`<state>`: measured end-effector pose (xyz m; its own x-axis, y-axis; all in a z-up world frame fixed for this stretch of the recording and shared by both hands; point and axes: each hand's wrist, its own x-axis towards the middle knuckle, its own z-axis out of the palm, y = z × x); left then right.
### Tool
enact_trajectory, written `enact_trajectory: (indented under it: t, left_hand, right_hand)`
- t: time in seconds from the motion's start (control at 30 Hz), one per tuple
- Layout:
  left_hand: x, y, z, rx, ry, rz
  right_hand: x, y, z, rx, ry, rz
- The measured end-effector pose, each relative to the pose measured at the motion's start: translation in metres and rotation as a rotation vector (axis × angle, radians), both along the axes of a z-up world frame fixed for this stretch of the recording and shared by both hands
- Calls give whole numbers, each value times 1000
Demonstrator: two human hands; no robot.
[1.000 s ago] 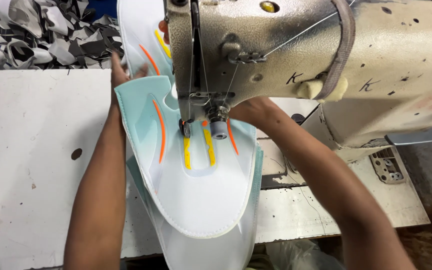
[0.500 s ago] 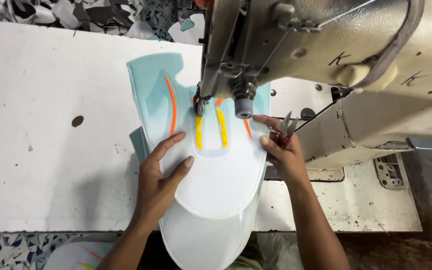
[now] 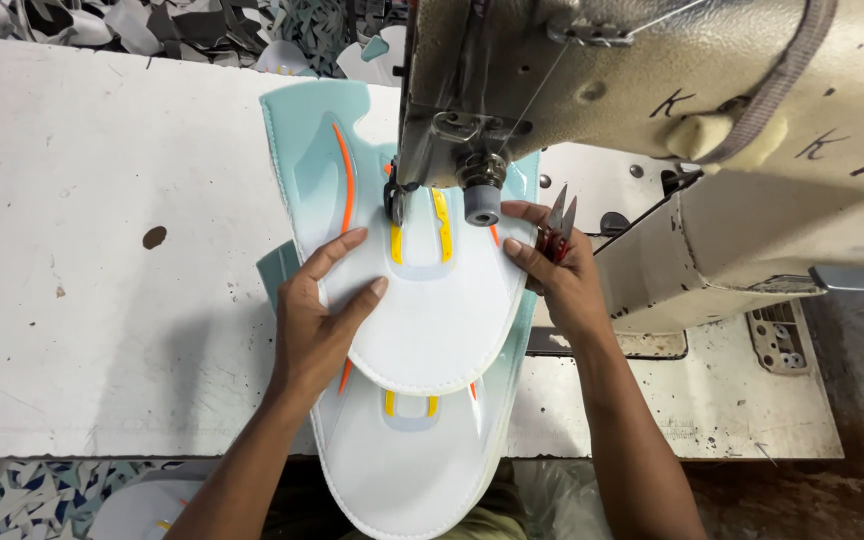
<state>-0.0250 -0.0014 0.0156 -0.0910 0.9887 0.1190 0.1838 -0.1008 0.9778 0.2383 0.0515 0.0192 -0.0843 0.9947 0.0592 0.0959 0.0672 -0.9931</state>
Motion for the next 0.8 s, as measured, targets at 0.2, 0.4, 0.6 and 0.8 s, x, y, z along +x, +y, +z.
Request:
enact_trajectory:
  t: [0.2, 0.4, 0.6, 0.8]
  left_hand:
    - [3, 23, 2, 23, -37, -5]
    - [1, 49, -3, 35, -31, -19]
    - [-4, 70, 7, -30, -84, -64]
    - [-33, 112, 0, 74, 141, -255]
  right_hand:
    - [5, 28, -10, -2, 61, 12]
    - [11, 47, -21, -14, 71, -13]
    - [8, 43, -21, -15, 96, -35]
    - [1, 2, -41, 17, -4, -37]
